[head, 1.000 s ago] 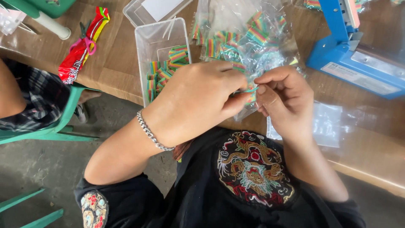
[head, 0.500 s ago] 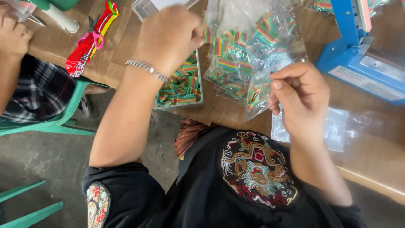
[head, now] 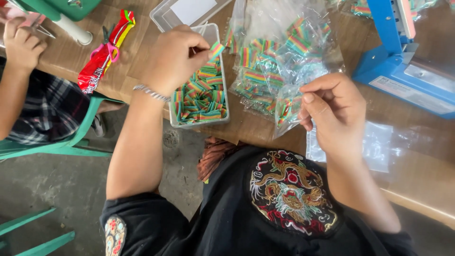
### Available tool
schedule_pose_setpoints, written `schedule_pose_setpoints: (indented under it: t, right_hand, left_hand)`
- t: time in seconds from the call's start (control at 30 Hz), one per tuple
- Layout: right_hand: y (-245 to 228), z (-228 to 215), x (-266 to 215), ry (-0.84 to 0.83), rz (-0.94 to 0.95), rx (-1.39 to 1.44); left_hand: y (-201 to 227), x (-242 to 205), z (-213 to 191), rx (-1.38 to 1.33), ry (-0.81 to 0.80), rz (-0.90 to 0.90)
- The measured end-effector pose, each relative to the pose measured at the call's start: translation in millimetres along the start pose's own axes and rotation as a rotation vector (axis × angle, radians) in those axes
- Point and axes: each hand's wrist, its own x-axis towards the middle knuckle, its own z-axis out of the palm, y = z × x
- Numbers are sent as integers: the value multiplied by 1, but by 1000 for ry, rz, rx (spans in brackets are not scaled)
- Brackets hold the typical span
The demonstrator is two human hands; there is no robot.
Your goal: The person picks up small, colorful striped candies from a clear plastic container and places them into small transparent plastic bags. They then use a blue heat sealer to seal the bags and set them aside on the table.
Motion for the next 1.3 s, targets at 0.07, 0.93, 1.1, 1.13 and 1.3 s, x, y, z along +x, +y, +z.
schedule_pose_setpoints:
  t: [0.07,0.93,1.1,1.13,1.3]
  right_hand:
    - [-1,3,0,5,16,11]
    - [-26,-53,55,181,-5,-61]
    - [-12,-52,93,-10,-337,-834]
    - [-3,-48,104,-101,-348,-1002]
    - [3,-30,122,-294,-80,-1104]
  left_hand:
    - [27,-13,-22,-412,111,208]
    - [121,-65,-58,-509,132,449]
    - [109,-79,-33,-417,141,380]
    - [108,-81,-27,-395,138,375]
    - [109,-83,-13,-369,81,376]
